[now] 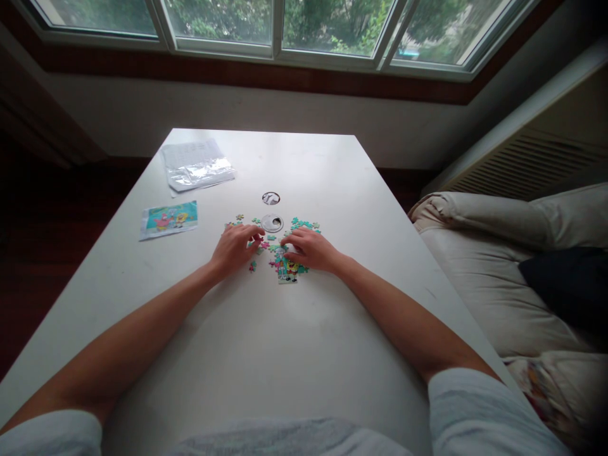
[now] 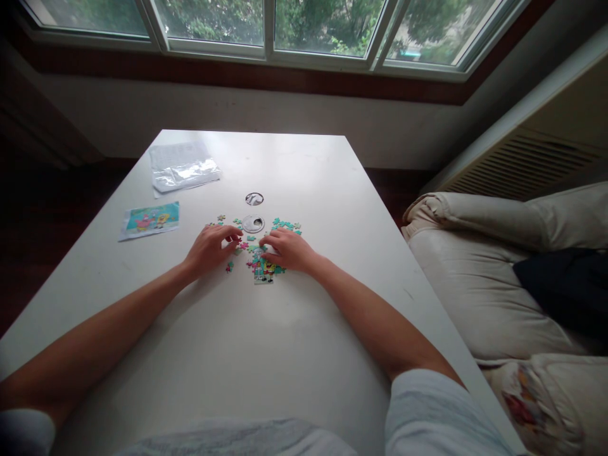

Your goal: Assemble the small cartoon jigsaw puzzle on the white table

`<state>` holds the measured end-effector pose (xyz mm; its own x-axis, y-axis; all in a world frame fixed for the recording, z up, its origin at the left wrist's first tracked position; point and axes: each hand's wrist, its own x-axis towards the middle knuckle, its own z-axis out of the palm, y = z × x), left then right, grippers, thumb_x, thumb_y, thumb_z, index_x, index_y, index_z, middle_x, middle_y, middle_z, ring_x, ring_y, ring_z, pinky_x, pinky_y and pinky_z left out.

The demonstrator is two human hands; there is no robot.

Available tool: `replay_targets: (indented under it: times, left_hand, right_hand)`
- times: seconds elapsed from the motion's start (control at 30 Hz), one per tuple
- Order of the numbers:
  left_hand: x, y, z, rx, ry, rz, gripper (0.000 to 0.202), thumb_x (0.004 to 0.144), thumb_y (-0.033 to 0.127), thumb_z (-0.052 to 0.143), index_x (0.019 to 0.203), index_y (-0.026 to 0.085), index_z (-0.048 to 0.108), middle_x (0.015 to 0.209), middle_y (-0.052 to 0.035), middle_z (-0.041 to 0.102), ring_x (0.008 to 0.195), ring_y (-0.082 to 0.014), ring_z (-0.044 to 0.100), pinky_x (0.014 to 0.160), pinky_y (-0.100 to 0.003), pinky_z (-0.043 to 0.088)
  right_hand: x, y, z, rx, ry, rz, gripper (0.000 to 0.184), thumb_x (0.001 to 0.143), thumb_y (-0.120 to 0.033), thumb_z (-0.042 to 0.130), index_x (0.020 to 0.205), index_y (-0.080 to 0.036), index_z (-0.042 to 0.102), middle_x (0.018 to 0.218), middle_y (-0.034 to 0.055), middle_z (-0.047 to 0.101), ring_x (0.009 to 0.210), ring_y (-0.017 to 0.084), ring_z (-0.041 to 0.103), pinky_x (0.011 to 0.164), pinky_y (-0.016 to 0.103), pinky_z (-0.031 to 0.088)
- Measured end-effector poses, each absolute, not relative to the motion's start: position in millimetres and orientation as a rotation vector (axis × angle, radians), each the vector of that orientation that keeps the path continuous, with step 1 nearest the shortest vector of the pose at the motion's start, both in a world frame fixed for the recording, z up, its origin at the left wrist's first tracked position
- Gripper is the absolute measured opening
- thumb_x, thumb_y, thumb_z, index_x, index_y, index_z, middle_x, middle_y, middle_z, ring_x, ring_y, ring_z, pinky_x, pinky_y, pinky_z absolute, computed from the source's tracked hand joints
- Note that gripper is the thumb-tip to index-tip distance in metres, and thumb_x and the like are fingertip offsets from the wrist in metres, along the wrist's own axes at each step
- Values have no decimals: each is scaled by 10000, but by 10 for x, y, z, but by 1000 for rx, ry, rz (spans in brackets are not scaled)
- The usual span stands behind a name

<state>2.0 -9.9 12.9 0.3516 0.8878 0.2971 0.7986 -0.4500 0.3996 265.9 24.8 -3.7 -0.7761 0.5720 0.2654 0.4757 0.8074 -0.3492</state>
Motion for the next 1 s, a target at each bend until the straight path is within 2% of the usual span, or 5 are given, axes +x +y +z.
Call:
replay_targets:
  times: [0.13,0.23,0.43,0.67,1.0]
  left_hand:
    - [54,-209,241,2305,1461,737,177,925,264,564,1024,235,708,882,-5,737,738,-155,640,776,-295,465]
    - [116,-329,309,2191,1417,654,152,899,304,593,984,246,706,832,15,730,712,-145,637,698,-258,459]
    - [289,-506,313,2197,1464,490,97,881,321,614,867,253,682,776,36,734,644,-146,621,621,-256,398]
    - [402,-561,286,2315,1512,460,59,893,265,604,881,259,661,802,45,751,648,-162,632,706,-296,408]
    - [336,-515,288,2390,1478,436,96,910,252,566,880,246,656,773,19,716,676,-166,621,646,-284,389]
  right_hand:
    - [2658,244,-29,-798,-2628,387,254,945,-389,644,1127,-215,681,906,54,631,847,203,532,819,321,396]
    - [2659,246,-31,-801,-2626,387,247,941,-389,648,1118,-218,682,897,52,626,847,205,529,825,325,393]
    - [2657,250,-37,-799,-2628,377,248,944,-394,647,1112,-215,676,908,56,627,870,211,534,823,320,388]
    - [2662,262,-59,-788,-2630,355,258,947,-406,643,1115,-212,675,911,57,633,868,212,533,823,319,385]
    - [2660,255,-40,-793,-2626,371,252,946,-401,643,1115,-217,675,898,55,631,870,215,539,823,325,389]
